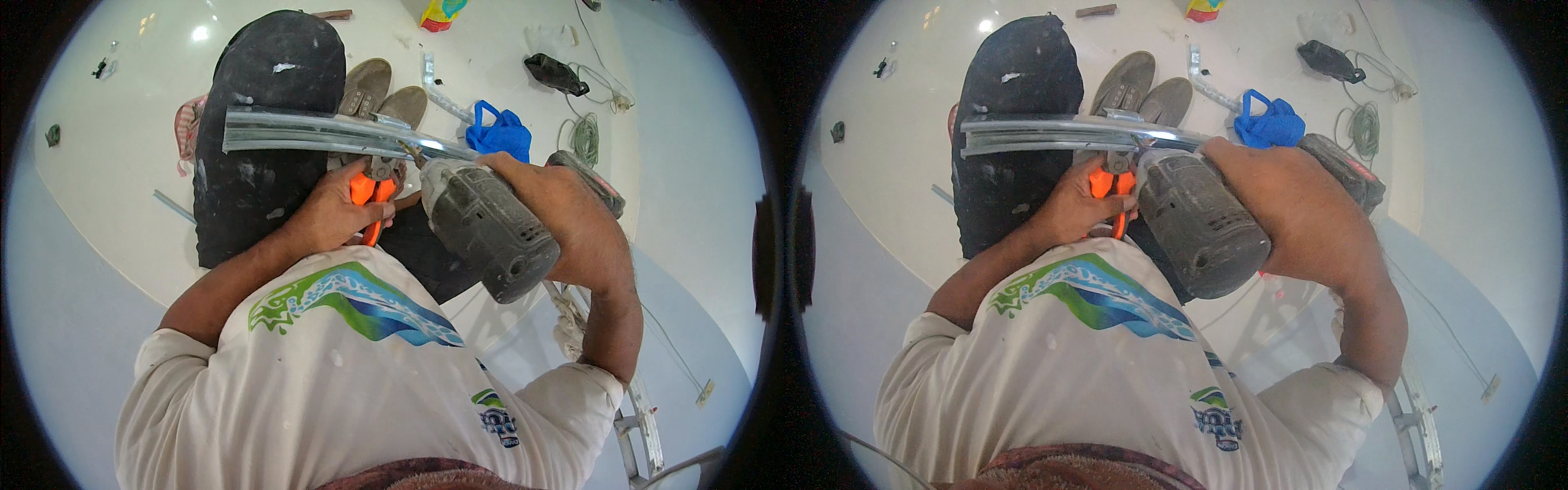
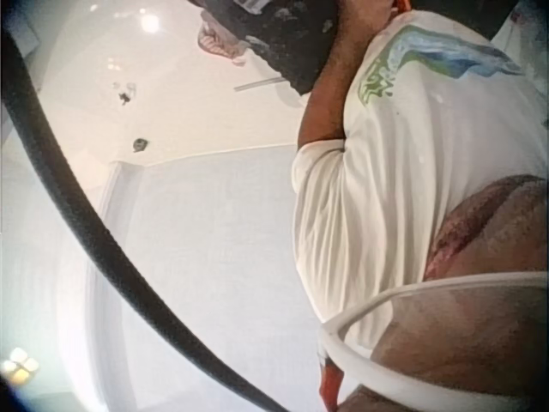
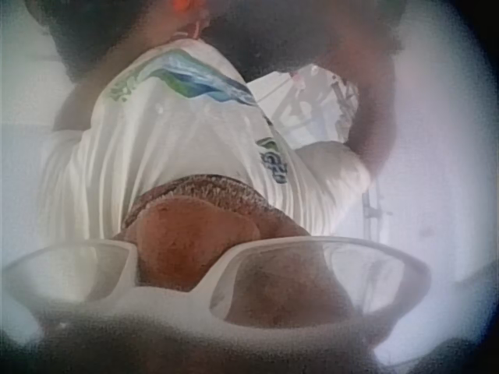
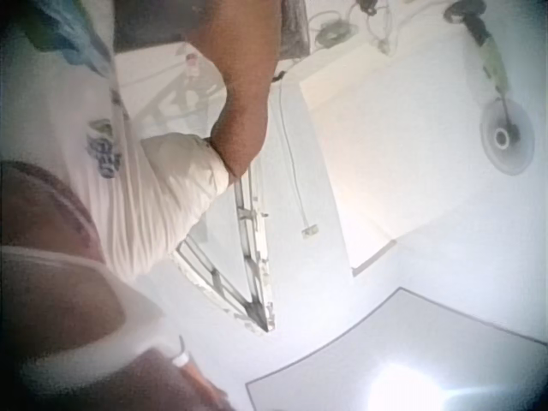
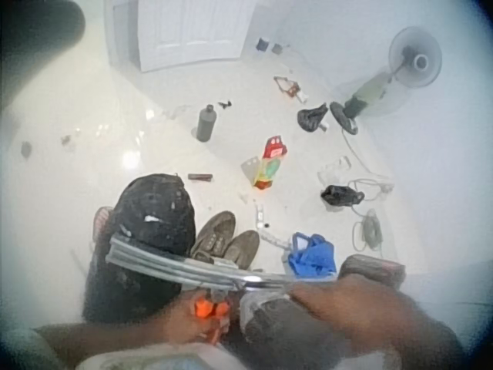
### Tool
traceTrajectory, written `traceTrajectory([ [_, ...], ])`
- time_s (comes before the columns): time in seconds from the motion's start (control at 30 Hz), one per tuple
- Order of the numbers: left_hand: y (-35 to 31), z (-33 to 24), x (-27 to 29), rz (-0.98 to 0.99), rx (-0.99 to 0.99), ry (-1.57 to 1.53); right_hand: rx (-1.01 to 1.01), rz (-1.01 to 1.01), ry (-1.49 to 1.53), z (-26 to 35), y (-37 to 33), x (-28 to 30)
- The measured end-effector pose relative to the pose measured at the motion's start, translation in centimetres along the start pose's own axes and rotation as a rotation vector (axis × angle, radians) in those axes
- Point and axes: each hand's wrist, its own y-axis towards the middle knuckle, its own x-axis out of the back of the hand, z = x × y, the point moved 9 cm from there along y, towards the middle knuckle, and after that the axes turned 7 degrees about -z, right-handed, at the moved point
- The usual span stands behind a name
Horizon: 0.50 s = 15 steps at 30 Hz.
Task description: The person sits on the floor and uses a cordless drill and pliers to assemble a long metal frame. They drill holes into the frame, insert small metal parts, and tighten them with the drill.
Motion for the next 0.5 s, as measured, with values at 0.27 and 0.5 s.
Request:
traceTrajectory([
  [0.27,0.1,0.0,-0.3,0.051,-0.011,-0.032,-0.043,0.115,-0.133,0.2,0.7,0.0],
  [0.5,0.1,-0.5,-0.1,0.05,-0.036,0.035,-0.007,0.149,-0.234,0.4,1.5,0.5],
])
